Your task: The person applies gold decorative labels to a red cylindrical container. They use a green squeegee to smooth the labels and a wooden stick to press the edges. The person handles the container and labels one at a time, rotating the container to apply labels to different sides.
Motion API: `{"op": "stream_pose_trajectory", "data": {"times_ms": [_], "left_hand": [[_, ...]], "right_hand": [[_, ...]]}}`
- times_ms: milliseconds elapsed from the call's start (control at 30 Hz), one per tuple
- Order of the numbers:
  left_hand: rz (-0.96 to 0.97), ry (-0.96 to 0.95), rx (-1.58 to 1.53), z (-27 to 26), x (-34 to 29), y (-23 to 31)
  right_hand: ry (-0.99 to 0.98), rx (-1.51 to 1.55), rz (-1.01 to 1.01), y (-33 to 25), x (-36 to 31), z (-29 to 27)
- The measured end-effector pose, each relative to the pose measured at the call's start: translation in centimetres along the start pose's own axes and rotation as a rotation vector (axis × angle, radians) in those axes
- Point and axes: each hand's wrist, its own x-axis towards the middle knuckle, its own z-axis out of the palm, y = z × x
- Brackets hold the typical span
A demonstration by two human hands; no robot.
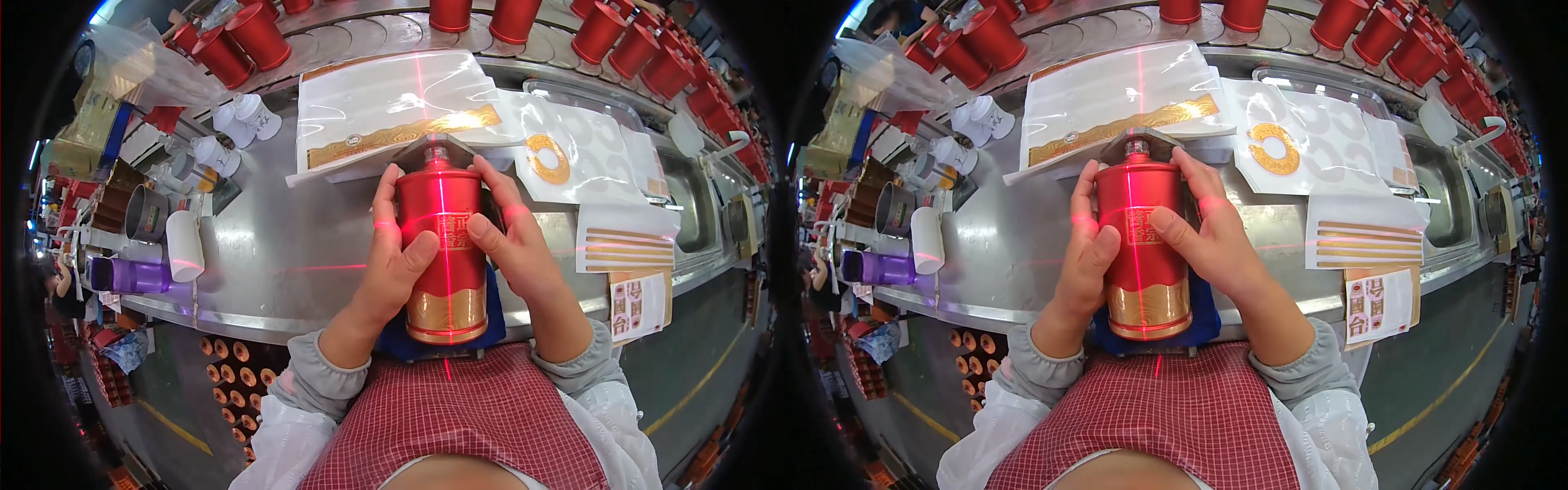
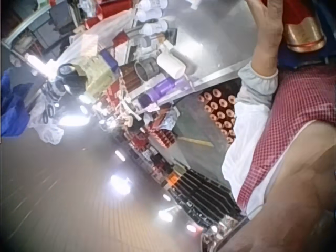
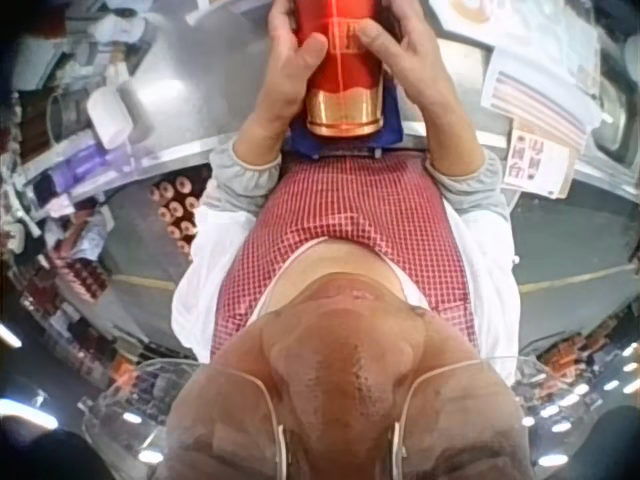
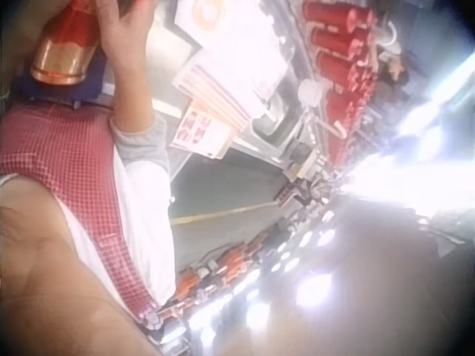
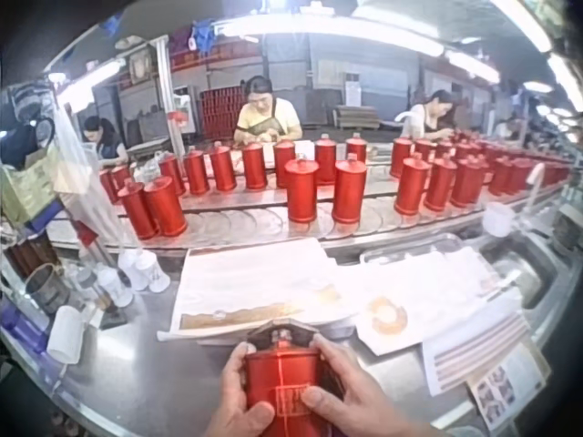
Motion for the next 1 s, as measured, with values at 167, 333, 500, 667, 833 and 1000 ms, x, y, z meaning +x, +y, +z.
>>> {"op": "stream_pose_trajectory", "data": {"times_ms": [167,333,500,667,833,1000], "left_hand": [[-0.06,-0.047,-0.085,-0.5,0.1,-0.5],[-0.085,-0.051,-0.144,-0.5,-0.1,-0.5],[-0.067,-0.073,0.013,-1.0,0.1,-0.2],[-0.1,-0.035,0.086,-0.9,0.2,-0.1],[-0.108,-0.003,0.067,-0.5,0.1,0.0],[-0.11,-0.009,0.037,-0.3,0.2,-0.1]], "right_hand": [[0.007,-0.081,-0.06,-0.9,-0.1,0.3],[-0.003,-0.122,-0.059,-0.6,-0.1,0.2],[0.001,-0.125,-0.079,-0.3,-0.1,0.1],[0.009,-0.112,-0.081,-0.3,-0.1,0.2],[-0.01,-0.122,-0.062,-0.4,0.0,0.1],[-0.016,-0.111,-0.074,-0.2,0.1,0.0]]}}
